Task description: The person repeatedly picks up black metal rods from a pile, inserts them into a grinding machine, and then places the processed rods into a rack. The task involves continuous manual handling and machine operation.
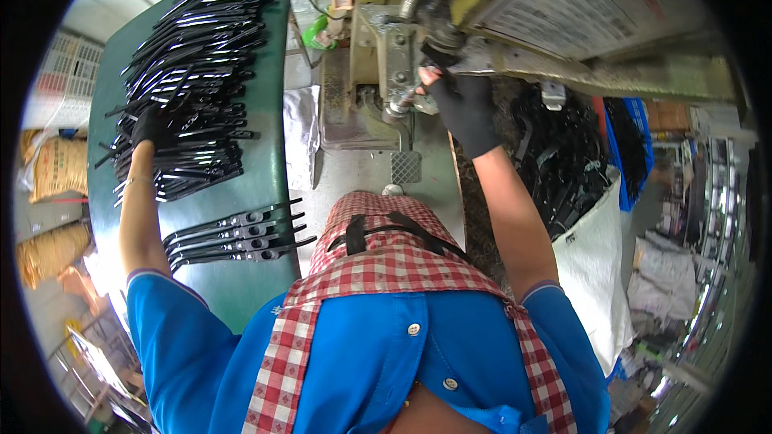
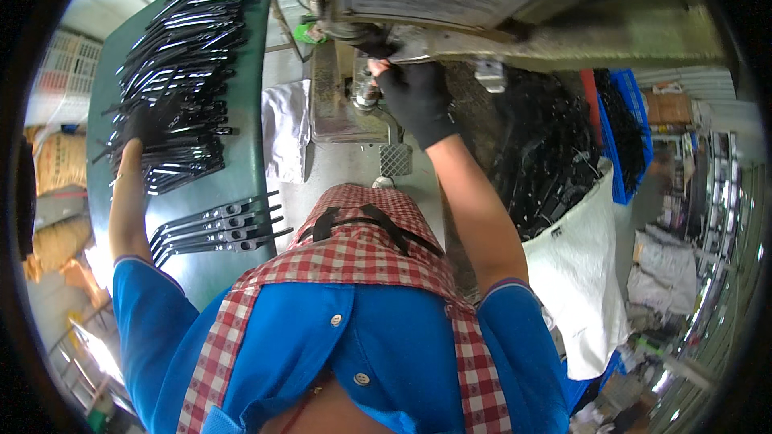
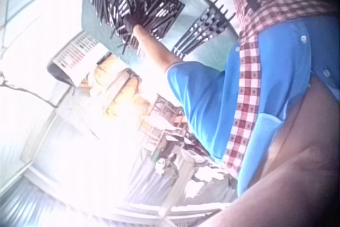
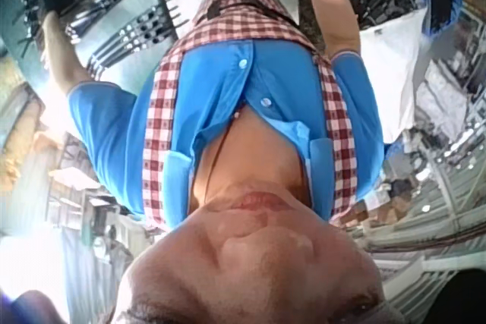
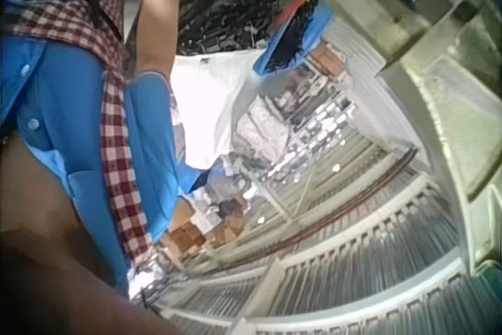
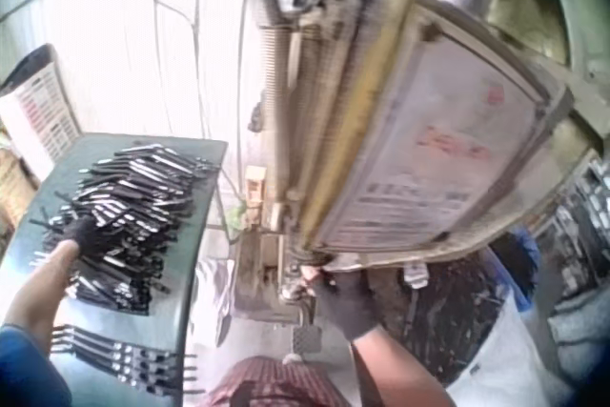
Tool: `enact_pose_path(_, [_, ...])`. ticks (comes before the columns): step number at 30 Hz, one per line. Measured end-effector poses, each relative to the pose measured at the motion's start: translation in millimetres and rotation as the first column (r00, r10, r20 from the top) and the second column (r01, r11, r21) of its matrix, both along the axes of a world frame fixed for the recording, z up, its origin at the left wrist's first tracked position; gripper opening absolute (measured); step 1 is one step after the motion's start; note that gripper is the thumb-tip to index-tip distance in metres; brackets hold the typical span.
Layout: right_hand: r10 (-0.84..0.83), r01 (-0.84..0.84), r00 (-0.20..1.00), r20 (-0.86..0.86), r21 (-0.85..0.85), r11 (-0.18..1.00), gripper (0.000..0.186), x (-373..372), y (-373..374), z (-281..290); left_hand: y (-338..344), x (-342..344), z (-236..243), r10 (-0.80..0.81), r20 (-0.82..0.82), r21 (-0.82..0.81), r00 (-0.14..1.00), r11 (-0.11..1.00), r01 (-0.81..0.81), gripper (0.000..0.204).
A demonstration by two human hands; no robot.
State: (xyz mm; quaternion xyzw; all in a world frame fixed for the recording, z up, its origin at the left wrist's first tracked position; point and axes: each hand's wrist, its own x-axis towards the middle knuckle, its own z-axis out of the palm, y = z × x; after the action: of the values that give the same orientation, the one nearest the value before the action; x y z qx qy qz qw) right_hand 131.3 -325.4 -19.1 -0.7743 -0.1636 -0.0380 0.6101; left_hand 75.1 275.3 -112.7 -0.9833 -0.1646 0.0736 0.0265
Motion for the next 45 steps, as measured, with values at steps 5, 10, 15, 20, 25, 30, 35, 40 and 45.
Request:
enact_pose_path(5, [0.138, -0.095, 0.968, -0.209, 0.203, 0.974, 0.01, -0.8, -5.5, 2.2, 51.8, -3.1, -49.5, 0.065, 0.486, -0.144, 0.872, 0.99, 0.006, 0.023])
enact_pose_path(10, [-0.127, 0.265, 0.917, -0.379, 0.339, 0.903, 0.008, 15.0, -97.4, -27.9, 130.7, -16.7, -39.3, 0.144, 0.803, -0.103, 0.578, 0.989, -0.104, 0.037])
enact_pose_path(15, [-0.207, 0.133, 0.978, 0.003, -0.778, 0.614, 0.029, -25.6, -213.0, -140.4, 41.4, 4.0, 93.0, 0.48, 0.841, -0.492, 0.251, 0.871, -0.018, 0.029])
enact_pose_path(20, [-0.316, 0.196, 0.949, 0.017, -0.817, 0.543, 0.046, -48.6, -211.8, -187.3, -28.7, 14.3, 160.6, 0.186, 0.75, -0.495, 0.635, 0.795, 0.35, 0.041])
enact_pose_path(25, [-0.275, 0.194, 0.959, -0.067, -0.552, 0.811, 0.049, -45.7, -178.2, -91.8, -220.5, -19.1, 162.8, -0.357, 0.563, -0.383, 0.746, 0.687, 0.618, 0.027])
enact_pose_path(30, [0.192, -0.209, 0.978, -0.086, -0.497, 0.842, 0.042, -45.3, -132.1, -35.9, -303.7, -49.2, 148.5, -0.608, 0.374, -0.351, 0.7, 0.606, 0.714, 0.019])
enact_pose_path(35, [0.345, -0.325, 0.935, -0.08, -0.578, 0.748, 0.036, -47.6, -89.6, 23.7, -328.7, -53.4, 147.1, -0.643, 0.328, -0.407, 0.692, 0.564, 0.718, 0.021])
enact_pose_path(40, [0.44, -0.218, 0.887, 0.141, -0.713, 0.667, 0.037, -38.3, -78.1, 43.2, -332.4, -54.1, 147.3, -0.67, 0.264, -0.33, 0.694, 0.613, 0.718, 0.018])
enact_pose_path(45, [0.455, -0.341, 0.887, -0.081, -0.779, 0.526, 0.038, -31.8, -67.1, 64.5, -338.9, -42.7, 149.1, -0.704, 0.247, -0.182, 0.666, 0.641, 0.746, 0.026])
